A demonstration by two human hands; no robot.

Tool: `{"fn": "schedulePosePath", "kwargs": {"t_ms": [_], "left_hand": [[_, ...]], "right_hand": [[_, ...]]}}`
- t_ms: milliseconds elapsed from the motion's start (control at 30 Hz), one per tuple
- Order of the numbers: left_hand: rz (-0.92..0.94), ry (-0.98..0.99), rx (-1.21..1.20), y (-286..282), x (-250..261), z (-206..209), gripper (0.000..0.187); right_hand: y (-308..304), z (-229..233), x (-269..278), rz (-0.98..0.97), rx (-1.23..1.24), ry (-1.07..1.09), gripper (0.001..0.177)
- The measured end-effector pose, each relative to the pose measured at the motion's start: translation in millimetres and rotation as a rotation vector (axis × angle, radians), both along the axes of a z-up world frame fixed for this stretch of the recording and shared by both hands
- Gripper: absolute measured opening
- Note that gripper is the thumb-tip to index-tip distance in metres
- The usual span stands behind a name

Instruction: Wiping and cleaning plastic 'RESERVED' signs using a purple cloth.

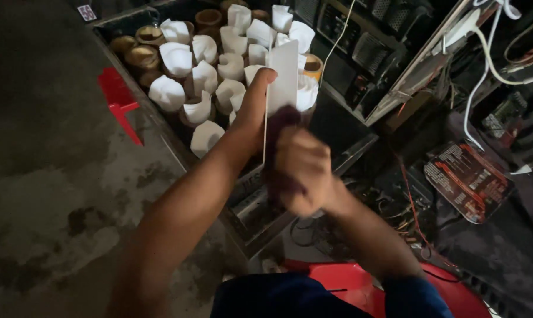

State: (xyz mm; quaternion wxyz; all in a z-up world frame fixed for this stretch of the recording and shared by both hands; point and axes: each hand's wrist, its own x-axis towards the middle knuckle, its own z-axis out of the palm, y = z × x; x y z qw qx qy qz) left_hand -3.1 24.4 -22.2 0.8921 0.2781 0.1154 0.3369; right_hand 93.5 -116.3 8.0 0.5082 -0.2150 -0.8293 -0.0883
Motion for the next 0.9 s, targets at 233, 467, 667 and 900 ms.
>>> {"fn": "schedulePosePath", "kwargs": {"t_ms": [233,467,667,900], "left_hand": [[0.013,0.115,0.178,-7,3,-2,0.053],[-0.067,0.199,0.522,-24,-6,5,0.035],[-0.087,0.084,0.29,-9,-1,-13,0.031],[-0.033,0.2,0.087,4,6,5,0.045]], "right_hand": [[23,-14,27,0.121,0.074,-0.012,0.035],[67,26,80,-0.239,0.096,0.03,0.029],[55,-9,50,-0.197,-0.027,0.101,0.023],[18,-4,22,0.022,-0.047,-0.008,0.032]]}}
